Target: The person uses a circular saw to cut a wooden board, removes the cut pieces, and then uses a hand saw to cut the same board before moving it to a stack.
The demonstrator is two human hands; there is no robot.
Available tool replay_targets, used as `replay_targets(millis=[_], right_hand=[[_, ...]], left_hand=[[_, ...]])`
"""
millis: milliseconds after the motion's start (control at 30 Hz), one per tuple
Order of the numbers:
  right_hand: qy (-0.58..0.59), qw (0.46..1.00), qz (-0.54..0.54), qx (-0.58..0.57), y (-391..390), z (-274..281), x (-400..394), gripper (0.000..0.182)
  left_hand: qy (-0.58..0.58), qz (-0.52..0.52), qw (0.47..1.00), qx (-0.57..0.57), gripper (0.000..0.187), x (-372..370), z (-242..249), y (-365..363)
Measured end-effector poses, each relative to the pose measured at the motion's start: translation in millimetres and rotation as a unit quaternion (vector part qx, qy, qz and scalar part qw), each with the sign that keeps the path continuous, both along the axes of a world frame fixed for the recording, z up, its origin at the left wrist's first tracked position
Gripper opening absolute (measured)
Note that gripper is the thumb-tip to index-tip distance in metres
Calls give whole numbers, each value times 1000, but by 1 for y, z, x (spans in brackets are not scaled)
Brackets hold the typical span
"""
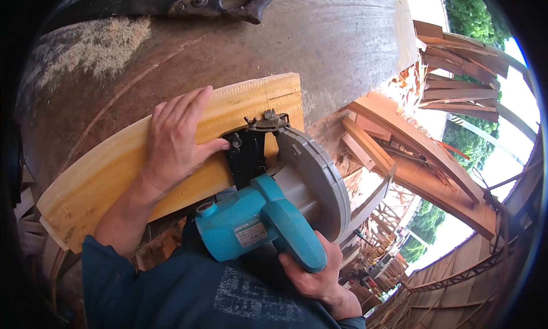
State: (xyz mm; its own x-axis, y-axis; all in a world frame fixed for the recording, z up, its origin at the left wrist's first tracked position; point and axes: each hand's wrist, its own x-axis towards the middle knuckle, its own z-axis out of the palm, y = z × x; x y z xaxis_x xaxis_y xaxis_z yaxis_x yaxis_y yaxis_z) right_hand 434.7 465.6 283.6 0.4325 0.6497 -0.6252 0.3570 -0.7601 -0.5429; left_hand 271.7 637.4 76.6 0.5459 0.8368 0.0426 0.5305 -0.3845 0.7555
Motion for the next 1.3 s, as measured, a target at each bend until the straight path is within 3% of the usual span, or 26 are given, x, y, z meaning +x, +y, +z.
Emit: replay_targets(millis=[1300], right_hand=[[18, 1000, 11, -4, 41, -1, 5, 30]], left_hand=[[-57, 73, 992, -82, 35, -1, 5, 20]])
